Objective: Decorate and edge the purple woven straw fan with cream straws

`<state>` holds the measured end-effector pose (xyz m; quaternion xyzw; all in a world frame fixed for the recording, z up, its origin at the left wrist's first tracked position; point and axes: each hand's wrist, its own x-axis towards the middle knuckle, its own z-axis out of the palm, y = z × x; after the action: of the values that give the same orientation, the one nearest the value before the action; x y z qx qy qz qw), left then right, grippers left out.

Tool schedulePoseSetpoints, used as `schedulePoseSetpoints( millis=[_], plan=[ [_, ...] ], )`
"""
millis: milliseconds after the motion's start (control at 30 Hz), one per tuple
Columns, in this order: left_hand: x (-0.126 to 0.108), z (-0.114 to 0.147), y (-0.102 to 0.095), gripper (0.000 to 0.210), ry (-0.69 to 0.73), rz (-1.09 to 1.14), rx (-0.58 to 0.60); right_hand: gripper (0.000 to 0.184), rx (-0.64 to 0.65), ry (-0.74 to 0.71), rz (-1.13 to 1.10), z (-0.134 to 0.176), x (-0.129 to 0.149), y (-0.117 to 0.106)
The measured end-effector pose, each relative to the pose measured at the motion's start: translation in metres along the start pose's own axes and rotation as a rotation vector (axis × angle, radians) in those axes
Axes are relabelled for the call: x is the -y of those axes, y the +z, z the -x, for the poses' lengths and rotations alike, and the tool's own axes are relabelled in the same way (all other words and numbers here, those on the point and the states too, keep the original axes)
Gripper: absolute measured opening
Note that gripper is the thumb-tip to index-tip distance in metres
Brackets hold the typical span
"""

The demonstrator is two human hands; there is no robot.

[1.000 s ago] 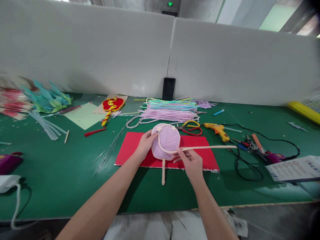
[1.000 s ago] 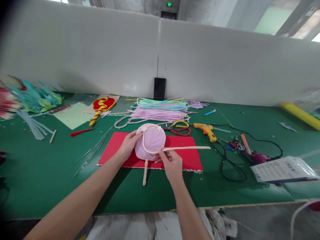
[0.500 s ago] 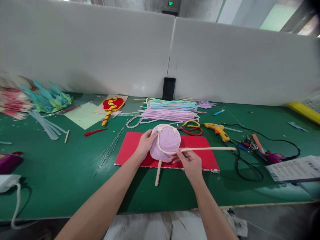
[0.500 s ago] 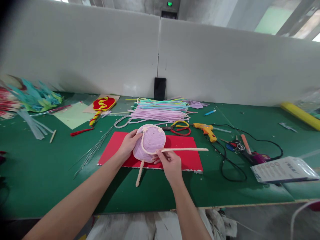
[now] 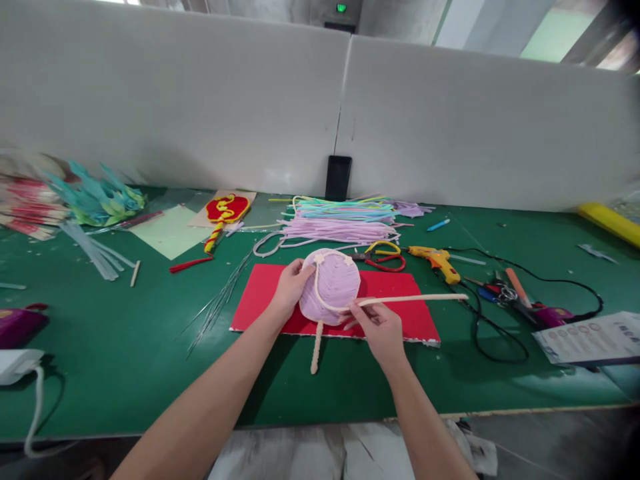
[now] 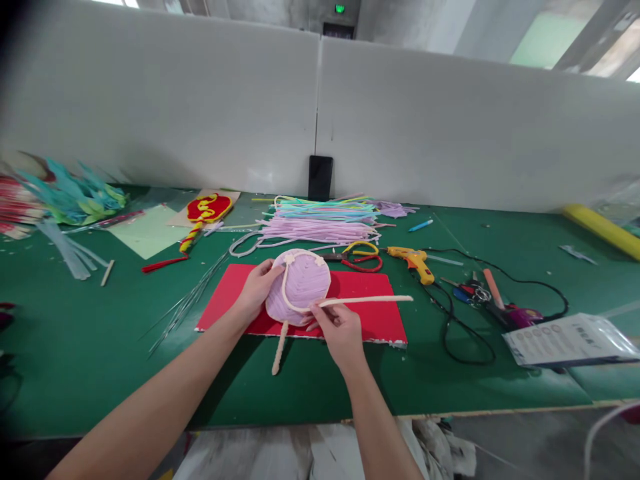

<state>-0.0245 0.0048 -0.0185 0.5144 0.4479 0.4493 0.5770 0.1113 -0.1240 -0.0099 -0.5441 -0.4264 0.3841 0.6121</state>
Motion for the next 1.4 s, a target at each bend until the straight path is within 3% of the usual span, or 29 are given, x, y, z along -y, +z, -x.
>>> schedulePoseSetpoints(
  millis=[200,433,1067,1400],
  plan=[
    [-0.0012,0.0010,0.0003,0.024,-0.012,-0.011,-0.009,0.019,0.084,0.018,-0.050,0.0026,0.0021,0.0037],
    [-0.0036,0.0016,0.0016,0.028,-0.008,-0.009,0.021,0.020,0.023,-0.011,-0.030,0.0009,0.0030,0.0035],
    [0.0006,0.0011,-0.0001,0.023,0.035,-0.124,-0.004,0.018,0.028,-0.008,-0.049,0.0007,0.0009,0.0042],
    [0.0016,-0.0001,0.0010,0.024,0.046,-0.069,0.041,0.024,-0.119,0.056,0.000,-0.0064,-0.0008,-0.0014]
  ],
)
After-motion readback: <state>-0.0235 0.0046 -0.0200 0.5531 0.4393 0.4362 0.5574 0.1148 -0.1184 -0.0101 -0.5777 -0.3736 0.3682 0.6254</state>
